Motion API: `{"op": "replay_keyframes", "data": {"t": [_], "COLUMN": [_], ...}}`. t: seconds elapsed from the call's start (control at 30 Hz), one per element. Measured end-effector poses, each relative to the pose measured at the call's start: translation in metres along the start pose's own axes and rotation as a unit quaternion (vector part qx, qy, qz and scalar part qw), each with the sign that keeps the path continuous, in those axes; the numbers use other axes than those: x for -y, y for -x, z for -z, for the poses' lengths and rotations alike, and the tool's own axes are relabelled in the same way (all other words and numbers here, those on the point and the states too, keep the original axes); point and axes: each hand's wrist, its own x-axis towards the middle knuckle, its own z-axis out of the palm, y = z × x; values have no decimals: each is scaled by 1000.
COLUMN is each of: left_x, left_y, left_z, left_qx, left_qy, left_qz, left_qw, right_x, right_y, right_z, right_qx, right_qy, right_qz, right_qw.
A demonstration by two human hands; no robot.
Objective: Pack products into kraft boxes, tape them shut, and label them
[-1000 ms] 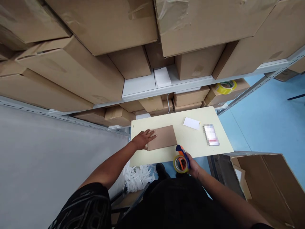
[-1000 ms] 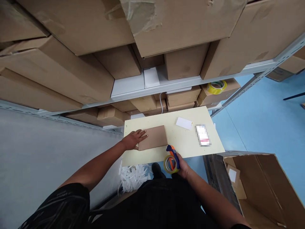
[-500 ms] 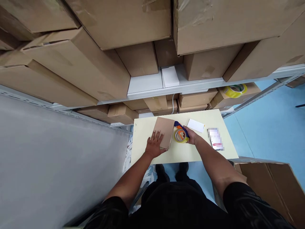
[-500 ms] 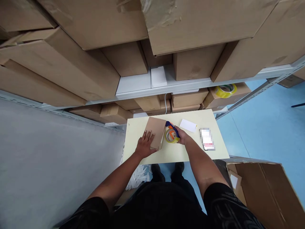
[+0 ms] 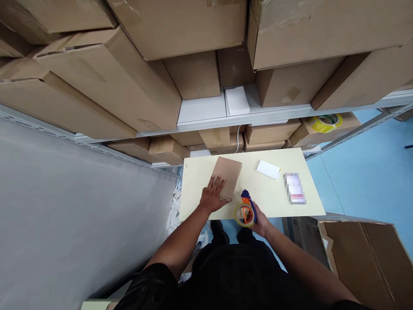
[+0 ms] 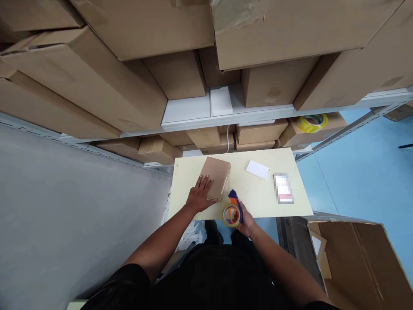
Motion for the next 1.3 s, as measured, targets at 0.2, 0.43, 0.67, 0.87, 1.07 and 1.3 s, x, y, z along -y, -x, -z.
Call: {"op": "replay_keyframes", "data": {"t": [0.2, 0.43, 0.67, 0.87, 1.07, 1.3], "left_x": [-23, -45, 9, 46, 49, 46], "left_y": [0, 23, 19, -9, -11, -4], "left_z": [-1, -9, 8, 27, 25, 23], "left_qx": [-13, -51, -4, 28, 76, 58], "left_qy": [31, 73, 71, -8, -6, -12], "left_qz": [50, 50, -99, 31, 36, 48], "left_qw": [998, 995, 993, 999, 996, 997], "right_x": [-59, -8, 103, 156, 165, 138], "right_y": [1, -12, -23, -41, -52, -36], "right_z": [-15, -31, -48, -71, -69, -59], "right_qx": [28, -15, -94, -95, -71, -104], "right_qy": [-58, -95, 72, 193, 182, 167], "right_qz": [-62, 16, -9, -31, -48, 3], "right_qw": [996, 995, 993, 976, 980, 981]}}
